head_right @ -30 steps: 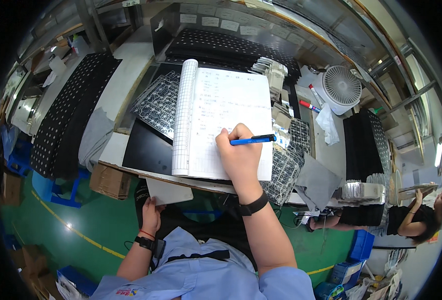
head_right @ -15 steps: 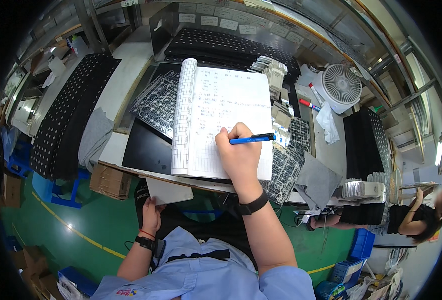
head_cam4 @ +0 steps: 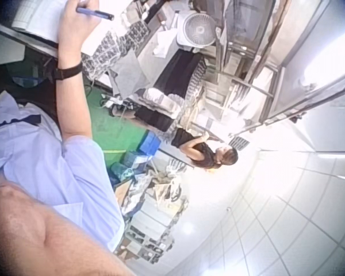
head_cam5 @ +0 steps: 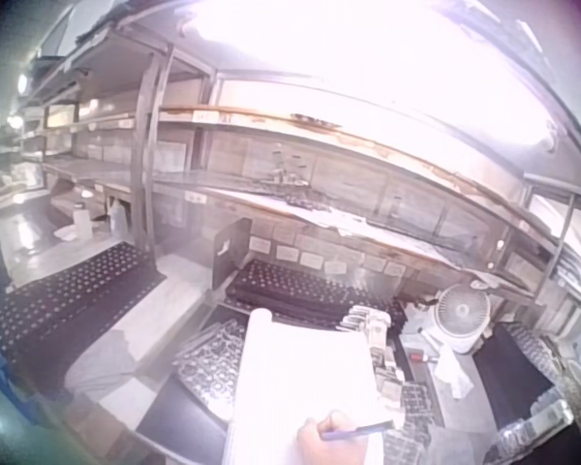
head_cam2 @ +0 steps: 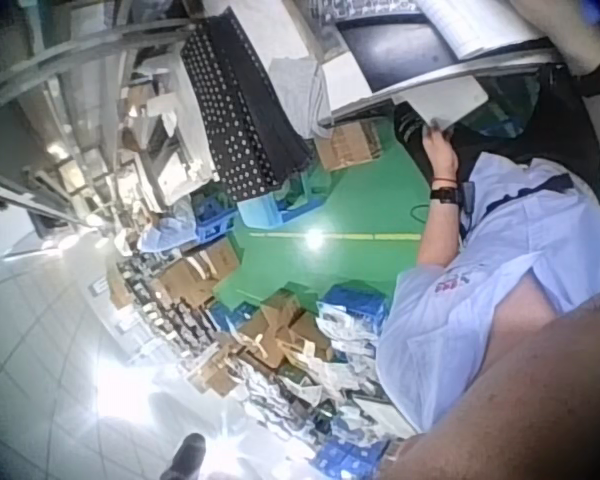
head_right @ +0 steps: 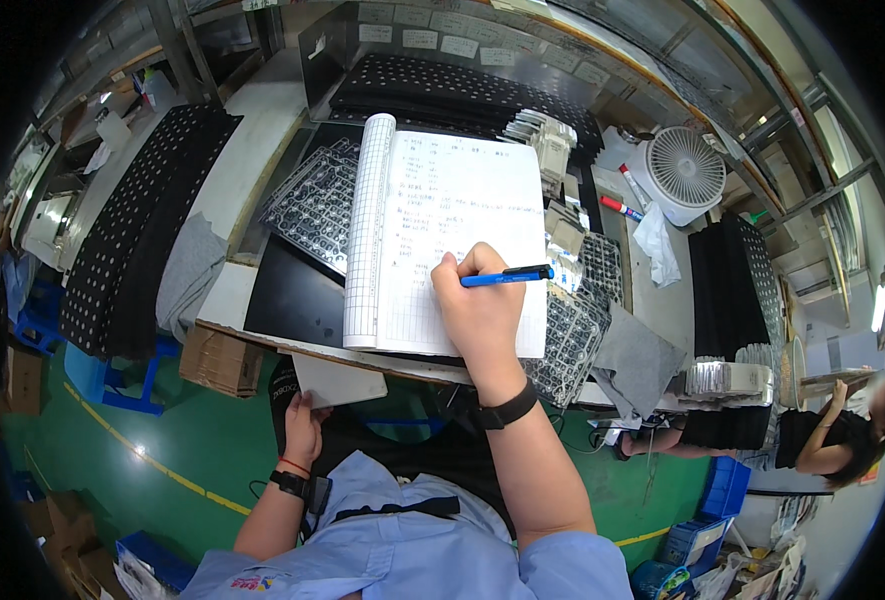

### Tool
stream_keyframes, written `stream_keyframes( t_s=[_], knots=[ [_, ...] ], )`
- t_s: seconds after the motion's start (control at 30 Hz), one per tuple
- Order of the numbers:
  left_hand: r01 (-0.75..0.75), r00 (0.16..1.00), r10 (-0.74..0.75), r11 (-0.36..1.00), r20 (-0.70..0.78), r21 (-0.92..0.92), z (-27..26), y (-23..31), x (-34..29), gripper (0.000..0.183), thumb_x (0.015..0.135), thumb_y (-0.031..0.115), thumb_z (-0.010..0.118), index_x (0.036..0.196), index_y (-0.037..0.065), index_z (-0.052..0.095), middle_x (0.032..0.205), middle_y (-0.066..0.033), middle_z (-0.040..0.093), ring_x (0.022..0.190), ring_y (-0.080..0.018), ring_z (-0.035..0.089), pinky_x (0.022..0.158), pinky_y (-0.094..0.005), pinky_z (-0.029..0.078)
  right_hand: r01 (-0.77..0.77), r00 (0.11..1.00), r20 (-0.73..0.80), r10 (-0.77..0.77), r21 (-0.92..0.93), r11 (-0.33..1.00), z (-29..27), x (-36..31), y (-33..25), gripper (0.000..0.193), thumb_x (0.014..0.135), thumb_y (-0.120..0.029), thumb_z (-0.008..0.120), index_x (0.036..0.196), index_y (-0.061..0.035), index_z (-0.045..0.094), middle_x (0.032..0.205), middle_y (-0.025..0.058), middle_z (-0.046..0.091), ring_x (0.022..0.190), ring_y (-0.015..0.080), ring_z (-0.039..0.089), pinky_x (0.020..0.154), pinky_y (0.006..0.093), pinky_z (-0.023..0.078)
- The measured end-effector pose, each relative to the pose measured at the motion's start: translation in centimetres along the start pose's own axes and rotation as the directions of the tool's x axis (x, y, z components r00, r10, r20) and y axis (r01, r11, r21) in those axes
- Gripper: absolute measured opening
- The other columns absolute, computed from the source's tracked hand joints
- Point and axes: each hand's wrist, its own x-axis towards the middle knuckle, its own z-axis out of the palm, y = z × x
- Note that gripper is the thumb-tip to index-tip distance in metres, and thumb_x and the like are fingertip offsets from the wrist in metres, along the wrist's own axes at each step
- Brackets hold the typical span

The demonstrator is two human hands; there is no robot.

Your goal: The recorder writes detailed notes or records data in a spiral-bound notebook with a blue pen at a workstation.

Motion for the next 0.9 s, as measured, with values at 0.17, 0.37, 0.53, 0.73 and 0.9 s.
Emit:
stream_keyframes(
  t_s=[0.17, 0.37, 0.53, 0.73, 0.9],
  knots=[
    [0.004, 1.000, -0.004, 0.999, -0.025, 0.036, -0.1, 0.3, -0.1, 0.031, 0.098, 0.032, 0.054, 0.105, 0.003, 0.057, 0.097, -0.0065, 0.063, 0.083, -0.0146, 0.060, 0.076, -0.0283, 0.049, 0.006, 1.000, 0.010, -0.007, 0.015, 1.000, 0.2, 0.0, 0.2, 0.031, 0.078, -0.007, 0.066, 0.057, -0.0021, 0.043, 0.048, 0.0048, 0.044, 0.045, 0.0102, 0.037, 0.044, 0.0290, 0.030],
    [0.029, 0.999, -0.029, 1.000, 0.013, 0.006, -0.2, 0.2, 0.1, 0.031, 0.099, 0.030, 0.052, 0.113, 0.003, 0.055, 0.101, -0.0065, 0.063, 0.087, -0.0152, 0.060, 0.076, -0.0289, 0.048, 0.010, 1.000, 0.000, -0.010, -0.015, 1.000, 0.1, 0.0, 0.1, 0.030, 0.079, -0.006, 0.065, 0.058, -0.0022, 0.044, 0.049, 0.0039, 0.045, 0.046, 0.0092, 0.037, 0.045, 0.0276, 0.030],
    [0.011, 1.000, -0.011, 1.000, 0.009, 0.024, 0.1, 0.5, -0.1, 0.032, 0.099, 0.033, 0.053, 0.109, 0.002, 0.057, 0.097, -0.0051, 0.063, 0.083, -0.0127, 0.058, 0.076, -0.0271, 0.048, 0.003, 1.000, 0.009, -0.003, 0.001, 1.000, 0.1, -0.1, -0.3, 0.030, 0.079, -0.006, 0.065, 0.058, -0.0024, 0.044, 0.050, 0.0027, 0.045, 0.047, 0.0082, 0.037, 0.045, 0.0270, 0.030],
    [0.004, 1.000, -0.004, 1.000, 0.016, 0.023, -0.3, 0.1, 0.1, 0.029, 0.099, 0.030, 0.052, 0.108, 0.003, 0.057, 0.096, -0.0049, 0.062, 0.082, -0.0124, 0.058, 0.074, -0.0267, 0.047, 0.014, 1.000, 0.014, -0.014, 0.010, 1.000, 0.1, -0.1, -0.4, 0.031, 0.081, -0.007, 0.065, 0.059, -0.0027, 0.044, 0.049, 0.0020, 0.044, 0.047, 0.0075, 0.036, 0.045, 0.0269, 0.030],
    [-0.018, 1.000, 0.018, 1.000, 0.025, 0.006, -0.3, 0.0, 0.1, 0.026, 0.100, 0.029, 0.051, 0.106, 0.004, 0.056, 0.096, -0.0050, 0.062, 0.082, -0.0125, 0.058, 0.074, -0.0265, 0.047, -0.051, 0.999, -0.011, 0.052, 0.088, 0.995, 0.1, -0.3, 0.4, 0.039, 0.089, -0.015, 0.065, 0.059, -0.0039, 0.044, 0.050, -0.0007, 0.044, 0.048, 0.0061, 0.036, 0.045, 0.0249, 0.028]
  ],
)
